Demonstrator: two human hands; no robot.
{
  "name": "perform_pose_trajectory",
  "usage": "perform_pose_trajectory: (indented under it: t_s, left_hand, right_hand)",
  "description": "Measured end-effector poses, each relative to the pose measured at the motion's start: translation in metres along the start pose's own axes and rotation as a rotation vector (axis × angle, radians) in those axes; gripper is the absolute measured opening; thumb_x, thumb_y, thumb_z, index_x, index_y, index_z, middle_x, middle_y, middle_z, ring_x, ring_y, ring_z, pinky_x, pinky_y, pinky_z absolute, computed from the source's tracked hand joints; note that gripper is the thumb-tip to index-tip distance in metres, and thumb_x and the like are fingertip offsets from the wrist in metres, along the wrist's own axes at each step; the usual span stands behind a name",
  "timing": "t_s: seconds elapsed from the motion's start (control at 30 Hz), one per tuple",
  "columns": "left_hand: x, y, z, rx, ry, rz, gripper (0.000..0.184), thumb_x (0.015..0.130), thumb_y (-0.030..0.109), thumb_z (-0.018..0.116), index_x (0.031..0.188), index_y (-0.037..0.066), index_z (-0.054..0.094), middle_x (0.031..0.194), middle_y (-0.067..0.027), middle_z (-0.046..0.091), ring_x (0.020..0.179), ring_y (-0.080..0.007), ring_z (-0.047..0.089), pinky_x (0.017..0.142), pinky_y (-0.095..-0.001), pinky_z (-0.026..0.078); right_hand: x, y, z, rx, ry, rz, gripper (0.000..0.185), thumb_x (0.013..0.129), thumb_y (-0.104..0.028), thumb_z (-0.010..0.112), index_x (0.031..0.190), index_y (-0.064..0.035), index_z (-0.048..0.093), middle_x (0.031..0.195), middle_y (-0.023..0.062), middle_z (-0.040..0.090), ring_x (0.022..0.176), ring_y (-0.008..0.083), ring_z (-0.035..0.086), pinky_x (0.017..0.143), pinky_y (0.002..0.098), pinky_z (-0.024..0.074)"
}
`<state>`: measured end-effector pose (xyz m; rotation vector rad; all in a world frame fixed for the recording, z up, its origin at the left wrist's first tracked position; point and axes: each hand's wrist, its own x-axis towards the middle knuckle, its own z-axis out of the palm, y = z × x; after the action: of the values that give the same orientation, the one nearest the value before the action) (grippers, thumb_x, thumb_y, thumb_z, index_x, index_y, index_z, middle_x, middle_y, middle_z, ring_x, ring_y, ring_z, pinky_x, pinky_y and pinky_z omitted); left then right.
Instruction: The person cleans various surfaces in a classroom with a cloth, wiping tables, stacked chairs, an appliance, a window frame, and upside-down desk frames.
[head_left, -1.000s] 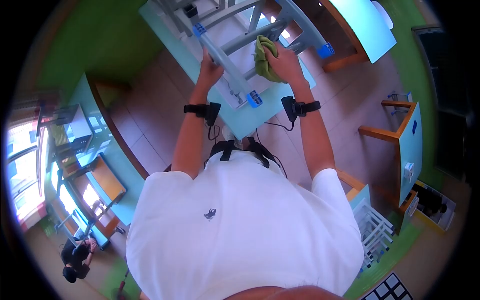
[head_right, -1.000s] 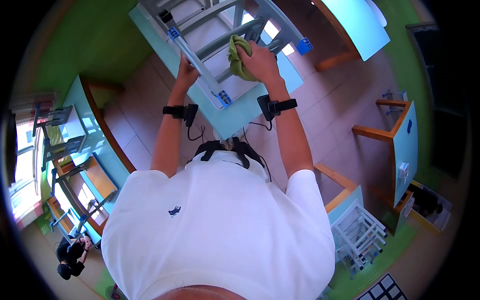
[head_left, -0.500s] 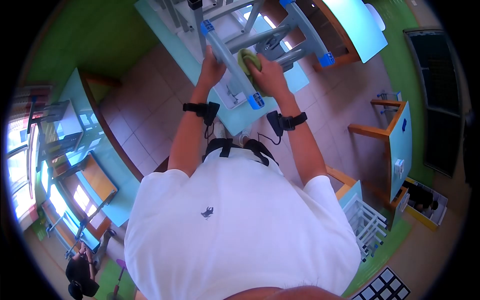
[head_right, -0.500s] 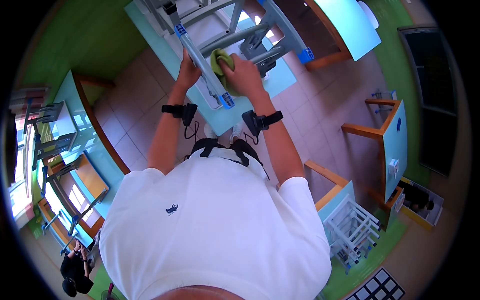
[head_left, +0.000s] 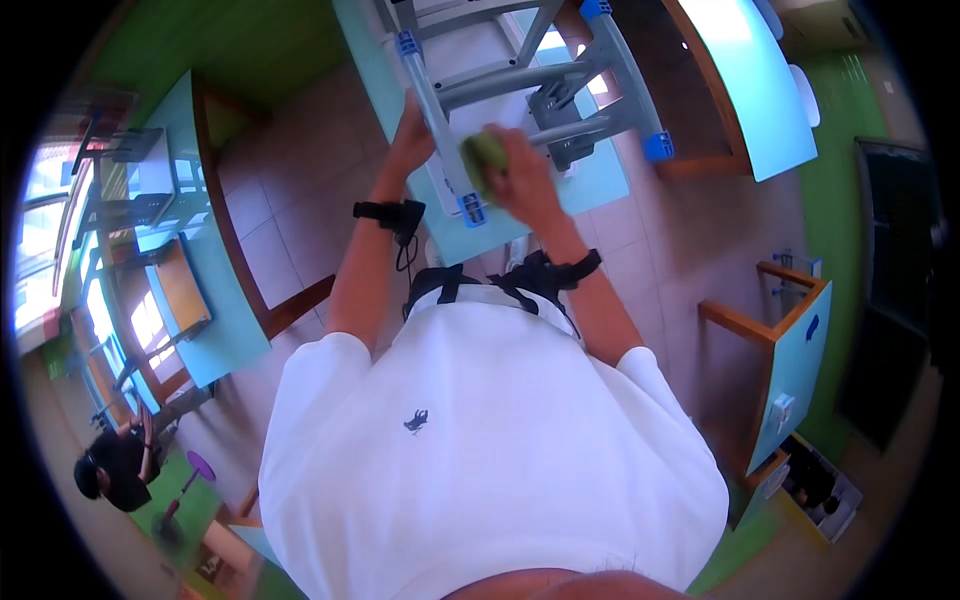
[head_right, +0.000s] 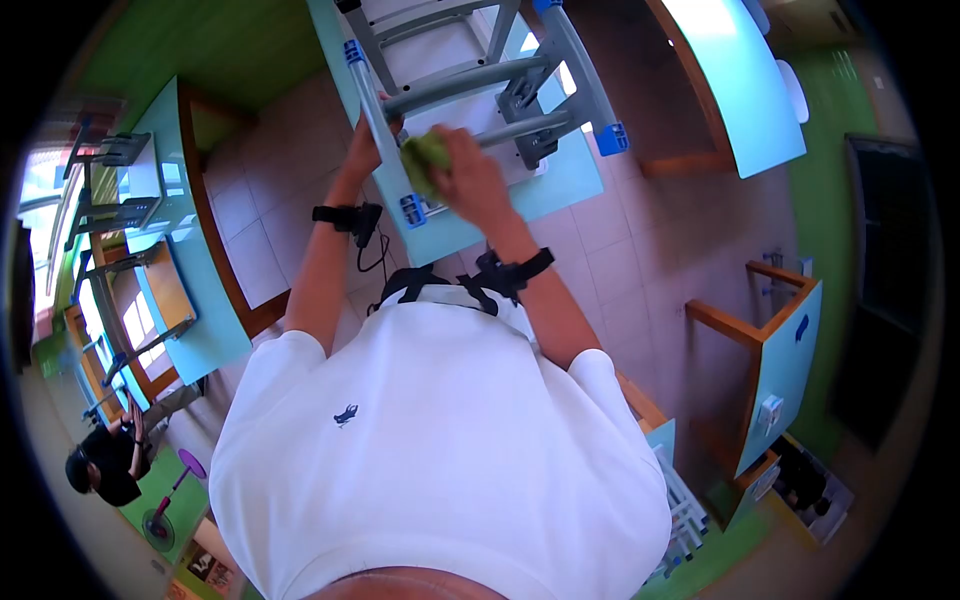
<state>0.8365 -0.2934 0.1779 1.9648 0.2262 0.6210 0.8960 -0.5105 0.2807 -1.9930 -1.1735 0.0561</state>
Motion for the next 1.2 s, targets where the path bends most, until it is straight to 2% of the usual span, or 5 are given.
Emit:
perform_pose_trajectory:
  t_s: [0.07, 0.13, 0.4, 0.93, 1.2]
  left_hand:
    - [-0.008, 0.005, 0.005, 0.129, 0.124, -0.001, 0.038, 0.088, 0.005, 0.063, 0.120, 0.003, 0.042, 0.099, -0.0056, 0.051, 0.091, -0.0157, 0.052, 0.081, -0.0320, 0.047]
    - [-0.025, 0.032, 0.003, 0.101, 0.178, -0.195, 0.056, 0.085, 0.013, 0.067, 0.132, -0.002, 0.041, 0.122, -0.0203, 0.045, 0.115, -0.0340, 0.048, 0.099, -0.0391, 0.039]
    - [-0.105, 0.100, 0.014, -0.113, 0.278, -0.362, 0.060, 0.086, 0.009, 0.067, 0.137, -0.002, 0.038, 0.127, -0.0180, 0.046, 0.119, -0.0287, 0.047, 0.102, -0.0360, 0.038]
    - [-0.099, 0.109, 0.042, 0.049, 0.285, -0.243, 0.050, 0.084, 0.003, 0.067, 0.131, 0.000, 0.051, 0.119, -0.0165, 0.063, 0.110, -0.0241, 0.060, 0.094, -0.0354, 0.047]
    - [-0.097, 0.118, 0.050, 0.151, 0.375, -0.253, 0.043, 0.083, 0.005, 0.069, 0.124, 0.002, 0.057, 0.109, -0.0178, 0.067, 0.097, -0.0233, 0.065, 0.082, -0.0340, 0.051]
  right_hand:
    - [0.004, -0.007, -0.015, 0.084, -0.136, -0.035, 0.053, 0.079, -0.016, 0.067, 0.126, -0.0116, 0.045, 0.117, 0.0147, 0.054, 0.085, 0.0421, 0.062, 0.069, 0.0488, 0.0526]
    - [0.002, 0.003, -0.031, 0.091, -0.256, -0.046, 0.057, 0.077, -0.007, 0.065, 0.129, -0.0127, 0.042, 0.124, 0.0136, 0.049, 0.088, 0.0426, 0.061, 0.071, 0.0479, 0.0532]
    - [-0.035, 0.123, -0.069, 0.050, -0.003, -0.184, 0.070, 0.064, 0.016, 0.060, 0.127, -0.0119, 0.046, 0.141, 0.0135, 0.038, 0.124, 0.0420, 0.045, 0.099, 0.0460, 0.0464]
    - [0.002, 0.022, -0.031, 0.264, -0.450, -0.210, 0.071, 0.065, 0.009, 0.065, 0.130, -0.0159, 0.049, 0.139, 0.0099, 0.046, 0.106, 0.0398, 0.059, 0.086, 0.0455, 0.0534]
    - [-0.009, 0.095, -0.093, -0.087, -0.067, -0.147, 0.067, 0.066, 0.003, 0.069, 0.127, -0.0226, 0.055, 0.138, 0.0041, 0.049, 0.097, 0.0325, 0.066, 0.075, 0.0386, 0.0574]
